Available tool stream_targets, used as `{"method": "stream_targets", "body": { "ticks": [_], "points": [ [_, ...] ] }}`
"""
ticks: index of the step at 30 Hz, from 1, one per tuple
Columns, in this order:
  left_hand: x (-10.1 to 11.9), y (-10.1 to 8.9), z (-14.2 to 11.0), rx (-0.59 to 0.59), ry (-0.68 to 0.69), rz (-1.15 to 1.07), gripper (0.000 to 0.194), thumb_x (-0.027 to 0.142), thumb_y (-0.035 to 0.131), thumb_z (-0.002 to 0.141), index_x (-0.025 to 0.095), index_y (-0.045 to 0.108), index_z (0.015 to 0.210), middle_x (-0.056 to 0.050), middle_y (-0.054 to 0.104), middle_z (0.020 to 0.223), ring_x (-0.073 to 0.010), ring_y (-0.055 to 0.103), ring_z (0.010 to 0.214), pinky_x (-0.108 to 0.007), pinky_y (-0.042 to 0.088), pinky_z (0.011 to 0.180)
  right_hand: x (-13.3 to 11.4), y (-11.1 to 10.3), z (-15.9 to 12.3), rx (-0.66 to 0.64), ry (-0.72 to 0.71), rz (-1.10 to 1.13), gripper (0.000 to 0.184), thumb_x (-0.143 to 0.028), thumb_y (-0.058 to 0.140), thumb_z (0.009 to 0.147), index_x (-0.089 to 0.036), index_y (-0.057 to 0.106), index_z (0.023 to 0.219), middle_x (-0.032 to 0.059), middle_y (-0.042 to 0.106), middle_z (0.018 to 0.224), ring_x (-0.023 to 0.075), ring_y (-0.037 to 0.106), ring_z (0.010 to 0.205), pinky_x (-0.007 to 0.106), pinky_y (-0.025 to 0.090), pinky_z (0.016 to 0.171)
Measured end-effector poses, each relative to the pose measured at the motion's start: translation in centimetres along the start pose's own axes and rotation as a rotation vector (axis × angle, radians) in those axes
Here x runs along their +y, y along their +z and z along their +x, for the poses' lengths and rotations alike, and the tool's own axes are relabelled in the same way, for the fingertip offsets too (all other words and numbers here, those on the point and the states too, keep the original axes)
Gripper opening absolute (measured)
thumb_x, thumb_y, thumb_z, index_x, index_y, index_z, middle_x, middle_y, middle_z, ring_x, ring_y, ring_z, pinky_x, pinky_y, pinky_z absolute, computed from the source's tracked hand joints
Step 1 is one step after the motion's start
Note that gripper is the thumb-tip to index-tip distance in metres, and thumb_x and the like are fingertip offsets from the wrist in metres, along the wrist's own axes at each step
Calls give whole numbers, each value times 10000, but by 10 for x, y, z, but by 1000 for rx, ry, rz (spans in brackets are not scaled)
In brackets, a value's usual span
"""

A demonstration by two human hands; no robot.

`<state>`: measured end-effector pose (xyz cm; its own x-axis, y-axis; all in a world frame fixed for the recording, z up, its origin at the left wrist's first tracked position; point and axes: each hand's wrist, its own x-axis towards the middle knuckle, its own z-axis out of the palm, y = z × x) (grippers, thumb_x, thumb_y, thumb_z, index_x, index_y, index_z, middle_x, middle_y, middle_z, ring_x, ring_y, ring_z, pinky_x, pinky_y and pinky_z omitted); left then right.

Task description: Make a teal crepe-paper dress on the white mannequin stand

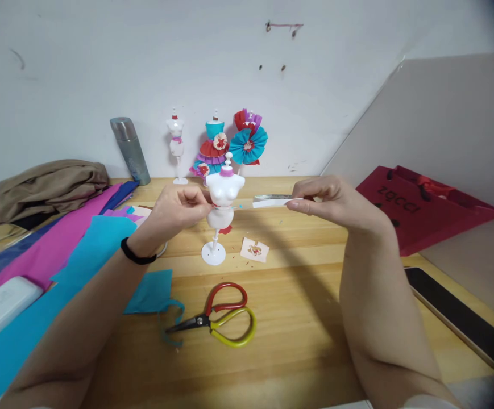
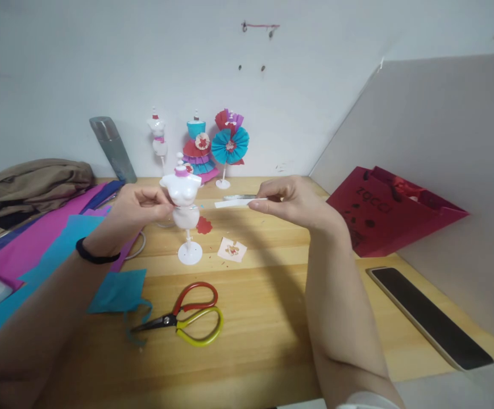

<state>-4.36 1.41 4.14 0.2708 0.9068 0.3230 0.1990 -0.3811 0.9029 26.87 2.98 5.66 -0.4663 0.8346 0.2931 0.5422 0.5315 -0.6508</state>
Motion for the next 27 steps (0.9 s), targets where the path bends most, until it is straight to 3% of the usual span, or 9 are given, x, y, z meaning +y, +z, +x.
{"method": "stream_targets", "body": {
  "ticks": [5,11,18,23,27],
  "points": [
    [-2,3,0,57,16,-42,167,278,726,679,161,633,605,-25,711,686,-138,628,665,-248,499,640,-1,7,5,66,-5,-15,529,-652,730,801,-206,571,565,-16,429,545,121,357,542,292,278,510],
    [-13,6,2,77,47,-173,171,280,789,668,165,664,643,-28,723,719,-146,642,686,-265,521,679,0,24,14,282,34,-138,477,-609,674,822,-202,581,592,-14,426,540,122,360,531,285,257,497],
    [-30,7,9,-5,81,-371,212,276,871,658,175,685,675,-15,729,739,-143,663,715,-273,530,723,5,41,24,443,64,-179,415,-548,646,813,-211,554,590,5,486,552,141,402,542,296,285,518],
    [-32,12,7,-50,51,-427,220,306,874,693,176,698,717,-24,728,753,-149,660,697,-277,530,679,-1,66,31,632,126,-229,454,-478,611,827,-219,384,530,-30,321,519,123,316,534,306,231,531],
    [-29,24,4,-55,45,-473,263,331,881,683,174,671,707,-17,716,731,-145,656,669,-263,522,617,-8,86,39,698,174,-163,458,-504,631,795,-219,386,533,-38,329,529,117,313,548,309,224,541]
  ]
}}
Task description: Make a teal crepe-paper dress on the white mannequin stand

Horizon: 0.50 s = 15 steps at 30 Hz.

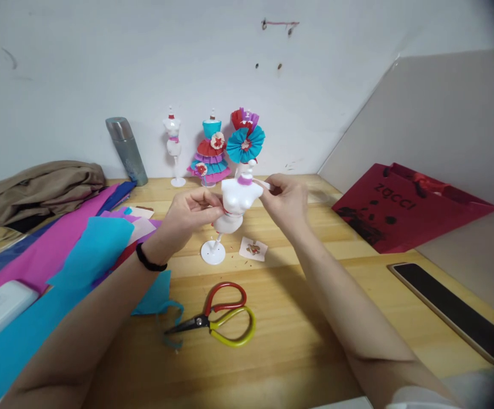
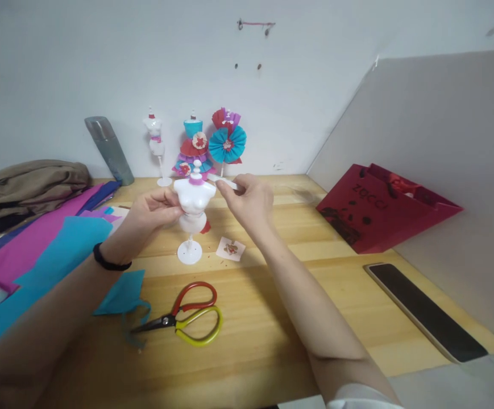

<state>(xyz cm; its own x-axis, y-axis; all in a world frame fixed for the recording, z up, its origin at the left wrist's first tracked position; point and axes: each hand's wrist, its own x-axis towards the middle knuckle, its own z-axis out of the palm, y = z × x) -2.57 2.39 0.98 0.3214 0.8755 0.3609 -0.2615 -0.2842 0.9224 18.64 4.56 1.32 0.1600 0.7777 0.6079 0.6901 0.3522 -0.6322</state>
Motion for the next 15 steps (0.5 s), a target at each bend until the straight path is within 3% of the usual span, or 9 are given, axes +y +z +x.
{"method": "stream_targets", "body": {
  "ticks": [6,10,15],
  "points": [
    [1,22,-4,-60,40,-14,284,350,864,728,168,648,701,-41,745,782,-157,697,764,-268,558,697,-13,11,-4,2,-4,128,507,-624,578,802,-218,412,548,-41,356,553,114,320,567,289,236,545],
    [0,26,-6,-76,55,-39,281,352,860,746,165,650,736,-46,757,814,-152,701,769,-267,563,716,-23,12,-9,5,-2,149,476,-611,602,784,-209,492,555,-32,426,532,116,340,555,279,259,535],
    [-8,28,-7,-74,23,-28,237,362,811,799,164,714,884,-51,765,832,-161,706,779,-274,560,724,-29,11,-13,1,-1,201,451,-558,635,792,-192,511,560,-43,387,542,102,325,561,266,264,530]
  ]
}}
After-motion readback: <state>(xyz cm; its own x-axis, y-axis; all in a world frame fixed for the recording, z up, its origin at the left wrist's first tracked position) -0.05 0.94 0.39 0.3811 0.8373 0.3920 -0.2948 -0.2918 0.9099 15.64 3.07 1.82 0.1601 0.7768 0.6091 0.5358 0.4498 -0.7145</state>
